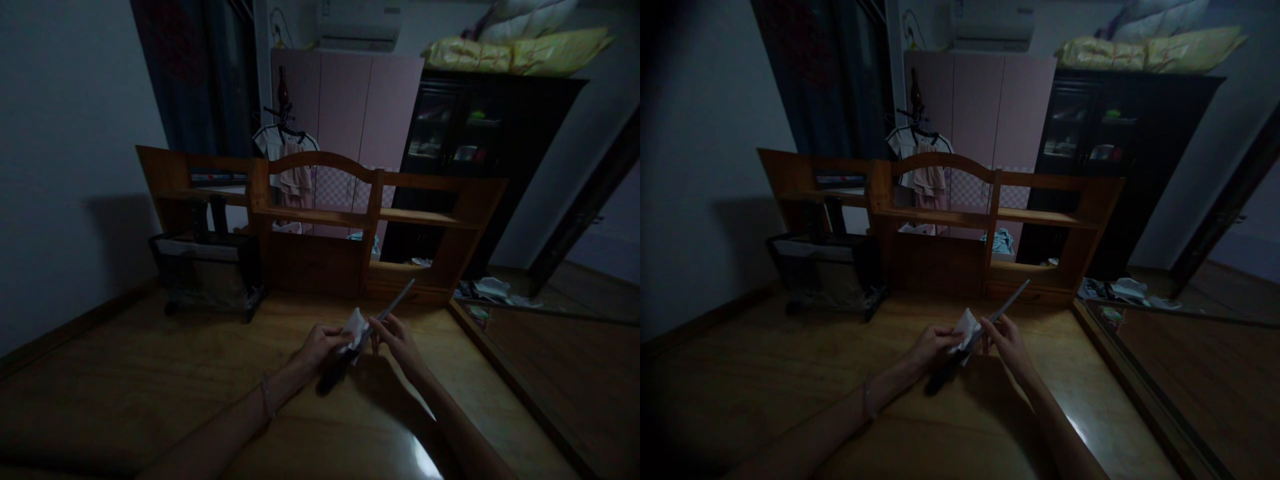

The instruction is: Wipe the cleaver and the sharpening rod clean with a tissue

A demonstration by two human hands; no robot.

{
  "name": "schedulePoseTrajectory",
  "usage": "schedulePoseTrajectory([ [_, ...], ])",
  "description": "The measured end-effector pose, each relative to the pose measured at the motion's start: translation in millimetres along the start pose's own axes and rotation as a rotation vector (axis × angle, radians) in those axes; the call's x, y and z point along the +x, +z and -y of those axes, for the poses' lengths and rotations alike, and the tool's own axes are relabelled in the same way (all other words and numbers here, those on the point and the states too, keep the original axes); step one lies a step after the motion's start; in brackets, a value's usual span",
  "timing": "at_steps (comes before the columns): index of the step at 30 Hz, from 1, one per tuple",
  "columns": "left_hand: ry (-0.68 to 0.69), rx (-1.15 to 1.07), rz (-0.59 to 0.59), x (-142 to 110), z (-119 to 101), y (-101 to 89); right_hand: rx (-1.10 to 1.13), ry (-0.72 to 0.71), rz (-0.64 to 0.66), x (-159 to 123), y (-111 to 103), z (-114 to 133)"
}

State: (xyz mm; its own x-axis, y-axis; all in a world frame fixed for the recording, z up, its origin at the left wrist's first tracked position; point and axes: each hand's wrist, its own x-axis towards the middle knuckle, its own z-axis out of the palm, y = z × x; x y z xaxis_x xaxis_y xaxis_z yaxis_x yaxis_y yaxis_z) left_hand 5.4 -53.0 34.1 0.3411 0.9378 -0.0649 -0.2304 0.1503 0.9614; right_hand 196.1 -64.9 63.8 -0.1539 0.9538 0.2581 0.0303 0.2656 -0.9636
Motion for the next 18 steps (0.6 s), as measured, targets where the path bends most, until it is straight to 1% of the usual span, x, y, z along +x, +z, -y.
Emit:
schedulePoseTrajectory([
  [3, -0.013, -0.061, 0.011, 3.1, 2.1, -1.7, 0.02, -0.007, 0.012, -1.4, -2.2, 2.3],
  [7, -0.016, -0.089, 0.091, 0.7, 1.8, -0.9, 0.044, -0.005, 0.022, -3.3, -3.6, 5.1],
  [12, -0.055, -0.097, 0.184, -4.3, -1.5, 2.2, 0.041, 0.003, 0.044, -4.5, -3.2, 5.8],
  [15, -0.064, -0.071, 0.18, -4.9, -4.2, 2.3, 0.032, 0.015, 0.044, -4.9, -3.0, 5.2],
  [18, -0.07, -0.013, 0.134, -3.9, -4.6, 1.3, 0.031, 0.015, 0.035, -5.2, -2.8, 4.7],
])
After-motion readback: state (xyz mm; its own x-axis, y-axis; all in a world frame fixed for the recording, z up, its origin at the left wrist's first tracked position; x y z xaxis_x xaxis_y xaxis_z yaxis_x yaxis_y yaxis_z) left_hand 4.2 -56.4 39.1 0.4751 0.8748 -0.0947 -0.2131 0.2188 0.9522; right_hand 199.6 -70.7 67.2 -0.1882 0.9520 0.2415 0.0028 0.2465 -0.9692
